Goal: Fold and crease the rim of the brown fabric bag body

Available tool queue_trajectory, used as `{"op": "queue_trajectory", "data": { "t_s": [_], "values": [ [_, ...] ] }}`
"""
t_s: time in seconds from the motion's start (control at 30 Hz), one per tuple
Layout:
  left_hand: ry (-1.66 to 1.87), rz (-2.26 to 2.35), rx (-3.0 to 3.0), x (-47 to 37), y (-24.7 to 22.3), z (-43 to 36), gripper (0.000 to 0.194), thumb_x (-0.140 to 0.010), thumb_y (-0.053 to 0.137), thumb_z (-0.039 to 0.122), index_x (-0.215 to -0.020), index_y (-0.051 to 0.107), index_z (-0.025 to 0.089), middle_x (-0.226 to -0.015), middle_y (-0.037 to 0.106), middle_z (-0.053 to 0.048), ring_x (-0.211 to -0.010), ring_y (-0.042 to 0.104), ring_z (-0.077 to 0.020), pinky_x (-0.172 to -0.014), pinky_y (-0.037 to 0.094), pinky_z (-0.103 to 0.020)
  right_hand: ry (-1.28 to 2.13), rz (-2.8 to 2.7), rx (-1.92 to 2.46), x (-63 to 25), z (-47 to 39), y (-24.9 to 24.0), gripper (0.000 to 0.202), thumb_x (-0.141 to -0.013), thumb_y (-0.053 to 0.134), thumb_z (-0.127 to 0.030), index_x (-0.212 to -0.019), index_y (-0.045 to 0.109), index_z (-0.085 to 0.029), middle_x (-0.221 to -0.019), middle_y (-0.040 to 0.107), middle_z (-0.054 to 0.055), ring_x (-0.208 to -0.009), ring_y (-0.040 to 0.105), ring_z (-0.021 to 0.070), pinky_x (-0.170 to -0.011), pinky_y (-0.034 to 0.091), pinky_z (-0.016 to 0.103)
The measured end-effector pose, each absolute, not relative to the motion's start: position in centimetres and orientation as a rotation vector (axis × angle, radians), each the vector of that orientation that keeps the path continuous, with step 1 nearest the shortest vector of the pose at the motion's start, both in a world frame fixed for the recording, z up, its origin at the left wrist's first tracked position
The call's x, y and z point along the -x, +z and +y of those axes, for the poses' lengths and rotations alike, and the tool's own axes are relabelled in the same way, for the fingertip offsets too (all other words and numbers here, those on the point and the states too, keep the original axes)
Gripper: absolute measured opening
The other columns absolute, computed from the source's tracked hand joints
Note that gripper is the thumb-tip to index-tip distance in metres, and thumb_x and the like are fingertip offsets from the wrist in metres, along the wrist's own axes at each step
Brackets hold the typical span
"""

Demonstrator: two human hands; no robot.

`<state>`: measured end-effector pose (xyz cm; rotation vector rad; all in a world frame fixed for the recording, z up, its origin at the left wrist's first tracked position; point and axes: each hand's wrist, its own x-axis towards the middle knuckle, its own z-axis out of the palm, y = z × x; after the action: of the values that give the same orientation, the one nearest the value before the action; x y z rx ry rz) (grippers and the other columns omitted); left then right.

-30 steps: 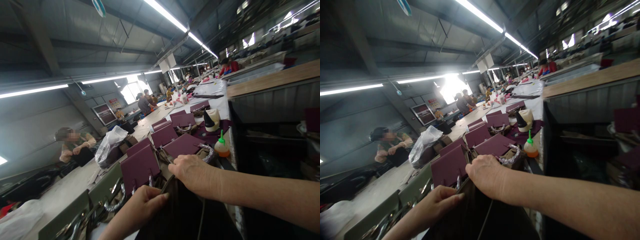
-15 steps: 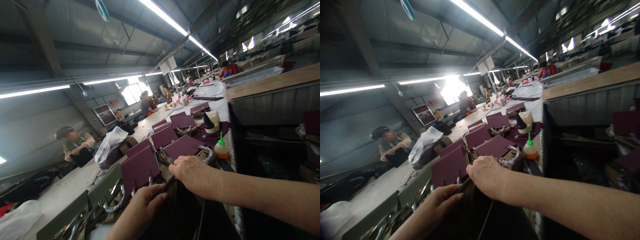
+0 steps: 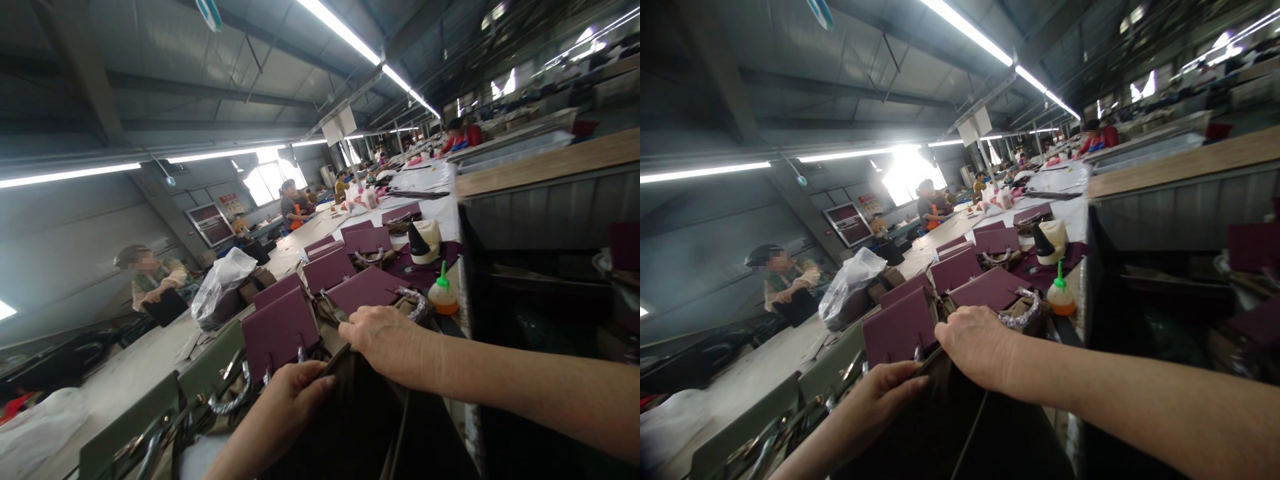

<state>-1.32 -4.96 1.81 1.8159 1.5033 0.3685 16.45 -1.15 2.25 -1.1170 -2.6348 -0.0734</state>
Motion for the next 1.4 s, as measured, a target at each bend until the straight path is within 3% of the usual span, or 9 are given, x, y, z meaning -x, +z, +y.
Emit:
{"op": "queue_trajectory", "data": {
  "t_s": [0.77,1.4],
  "values": [
    [0.347,1.396,-1.835,1.0,2.1,-4.5,0.035,-0.077,0.048,0.045,-0.086,0.063,0.014,-0.072,0.061,-0.001,-0.065,0.051,-0.0149,-0.059,0.038,-0.021,-0.046,-2.621,1.139,-16.6,-1.2,2.3,0.016,-0.075,0.046,-0.007,-0.08,0.059,-0.015,-0.078,0.064,0.007,-0.075,0.06,0.023,-0.06,0.044,0.03],
    [0.191,1.486,-2.011,-0.5,2.2,-3.9,0.035,-0.08,0.041,0.043,-0.076,0.058,0.013,-0.061,0.047,0.002,-0.055,0.037,-0.011,-0.05,0.029,-0.02,-0.073,-2.618,1.048,-17.0,-1.2,2.1,0.013,-0.076,0.047,-0.009,-0.079,0.059,-0.013,-0.073,0.063,0.008,-0.071,0.059,0.0226,-0.057,0.044,0.03]
  ]
}}
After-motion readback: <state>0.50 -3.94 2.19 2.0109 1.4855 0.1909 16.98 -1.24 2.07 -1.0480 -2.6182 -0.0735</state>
